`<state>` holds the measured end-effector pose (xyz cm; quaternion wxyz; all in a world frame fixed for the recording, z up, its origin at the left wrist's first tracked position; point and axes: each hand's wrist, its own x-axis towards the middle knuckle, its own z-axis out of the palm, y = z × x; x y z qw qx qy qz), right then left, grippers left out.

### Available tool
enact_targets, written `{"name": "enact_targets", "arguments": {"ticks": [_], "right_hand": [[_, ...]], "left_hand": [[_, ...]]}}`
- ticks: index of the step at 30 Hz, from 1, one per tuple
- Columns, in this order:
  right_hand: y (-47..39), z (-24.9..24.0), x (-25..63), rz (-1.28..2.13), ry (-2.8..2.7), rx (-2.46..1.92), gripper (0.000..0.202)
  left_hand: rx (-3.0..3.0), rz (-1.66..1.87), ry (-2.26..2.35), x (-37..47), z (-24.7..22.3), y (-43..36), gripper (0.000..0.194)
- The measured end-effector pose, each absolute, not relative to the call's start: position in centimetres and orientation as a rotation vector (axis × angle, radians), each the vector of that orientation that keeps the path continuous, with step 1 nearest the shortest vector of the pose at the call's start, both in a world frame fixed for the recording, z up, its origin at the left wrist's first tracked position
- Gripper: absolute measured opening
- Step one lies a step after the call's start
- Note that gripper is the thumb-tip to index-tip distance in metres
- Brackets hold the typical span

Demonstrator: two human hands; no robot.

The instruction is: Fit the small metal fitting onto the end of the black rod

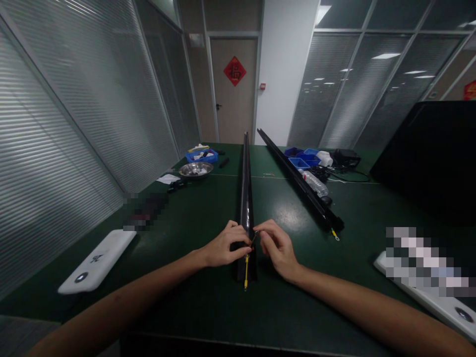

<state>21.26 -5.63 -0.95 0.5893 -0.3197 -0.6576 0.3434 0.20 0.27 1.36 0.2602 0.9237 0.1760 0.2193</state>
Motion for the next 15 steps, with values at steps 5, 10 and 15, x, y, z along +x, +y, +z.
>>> {"name": "enact_targets", "arguments": {"ticks": [5, 10, 15], "right_hand": [[-5.61, -1.07, 21.22, 0.798, -1.519, -0.748, 0.019], [-5.66, -0.77, 21.31, 0.788, -1.537, -0.758, 0.018], [-5.77, -0.63, 21.30, 0.759, -1.551, -0.765, 0.021]], "left_hand": [[2.502, 0.587, 0.471, 0.16, 1.28, 0.39, 0.017], [2.491, 0.554, 0.482, 0.23, 1.33, 0.43, 0.020], [2.501, 0.569, 0.477, 0.16, 1.38, 0.31, 0.021]]}}
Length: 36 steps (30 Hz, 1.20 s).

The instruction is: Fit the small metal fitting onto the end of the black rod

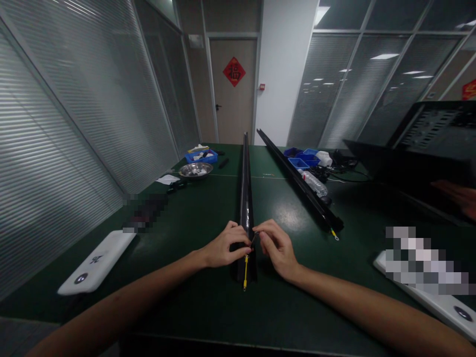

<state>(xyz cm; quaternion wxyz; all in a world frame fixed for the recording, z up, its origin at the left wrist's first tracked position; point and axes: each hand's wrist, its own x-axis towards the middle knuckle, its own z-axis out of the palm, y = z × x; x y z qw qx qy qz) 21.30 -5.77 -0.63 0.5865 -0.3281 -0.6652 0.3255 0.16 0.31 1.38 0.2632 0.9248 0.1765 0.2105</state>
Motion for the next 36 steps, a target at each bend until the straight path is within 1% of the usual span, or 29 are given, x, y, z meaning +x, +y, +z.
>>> {"name": "enact_targets", "arguments": {"ticks": [10, 16, 30, 36], "right_hand": [[-5.82, -0.57, 21.43, 0.736, -1.574, -0.771, 0.020], [-5.78, -0.72, 21.39, 0.733, -1.575, -0.759, 0.022], [-5.88, -0.52, 21.39, 0.738, -1.576, -0.757, 0.022], [-5.91, -0.61, 21.39, 0.728, -1.580, -0.759, 0.022]], "left_hand": [[2.503, 0.575, 0.483, 0.17, 1.12, 0.47, 0.023], [2.504, 0.592, 0.463, 0.21, 1.47, 0.27, 0.021], [2.500, 0.574, 0.481, 0.32, 1.69, 0.20, 0.023], [2.514, 0.599, 0.461, 0.21, 1.40, 0.28, 0.021]]}}
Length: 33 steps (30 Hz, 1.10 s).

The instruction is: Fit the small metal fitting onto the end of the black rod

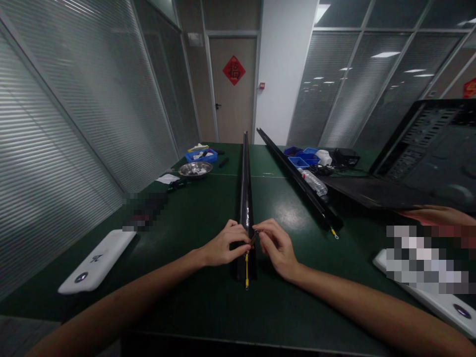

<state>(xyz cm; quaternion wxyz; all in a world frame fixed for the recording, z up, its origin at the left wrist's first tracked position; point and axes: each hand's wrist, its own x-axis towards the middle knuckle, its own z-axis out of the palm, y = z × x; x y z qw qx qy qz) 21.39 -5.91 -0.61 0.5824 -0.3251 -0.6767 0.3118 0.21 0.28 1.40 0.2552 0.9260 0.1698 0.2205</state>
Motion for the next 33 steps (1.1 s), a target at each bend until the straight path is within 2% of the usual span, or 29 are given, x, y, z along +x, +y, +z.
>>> {"name": "enact_targets", "arguments": {"ticks": [7, 28, 33], "right_hand": [[-5.82, -0.73, 21.48, 0.723, -1.584, -0.771, 0.023], [-5.77, -0.71, 21.42, 0.753, -1.574, -0.726, 0.022], [-5.75, -0.88, 21.46, 0.718, -1.588, -0.728, 0.021]], "left_hand": [[2.510, 0.577, 0.484, 0.28, 1.33, 0.34, 0.024], [2.522, 0.591, 0.444, 0.17, 1.52, 0.23, 0.012], [2.527, 0.623, 0.441, 0.24, 1.48, 0.14, 0.016]]}}
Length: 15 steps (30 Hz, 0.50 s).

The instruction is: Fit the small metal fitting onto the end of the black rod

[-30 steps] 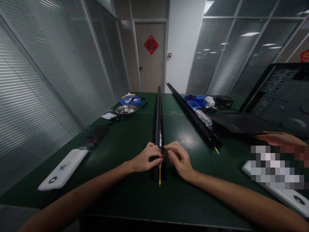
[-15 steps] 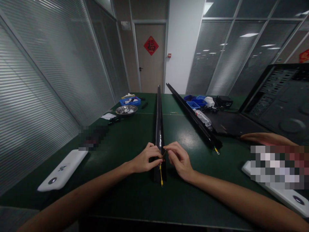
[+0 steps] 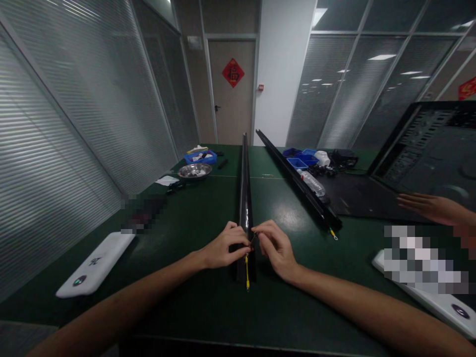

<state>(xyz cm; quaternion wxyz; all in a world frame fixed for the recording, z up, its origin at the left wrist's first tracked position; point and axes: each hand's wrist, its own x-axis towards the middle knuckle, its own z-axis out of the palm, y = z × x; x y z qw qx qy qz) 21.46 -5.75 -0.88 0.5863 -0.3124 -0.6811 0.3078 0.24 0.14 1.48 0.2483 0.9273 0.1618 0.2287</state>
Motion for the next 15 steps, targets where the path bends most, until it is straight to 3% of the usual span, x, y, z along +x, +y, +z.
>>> {"name": "enact_targets", "arguments": {"ticks": [15], "right_hand": [[-5.80, -0.83, 21.45, 0.709, -1.598, -0.707, 0.021]], "left_hand": [[2.540, 0.628, 0.439, 0.16, 1.41, 0.14, 0.018]]}}
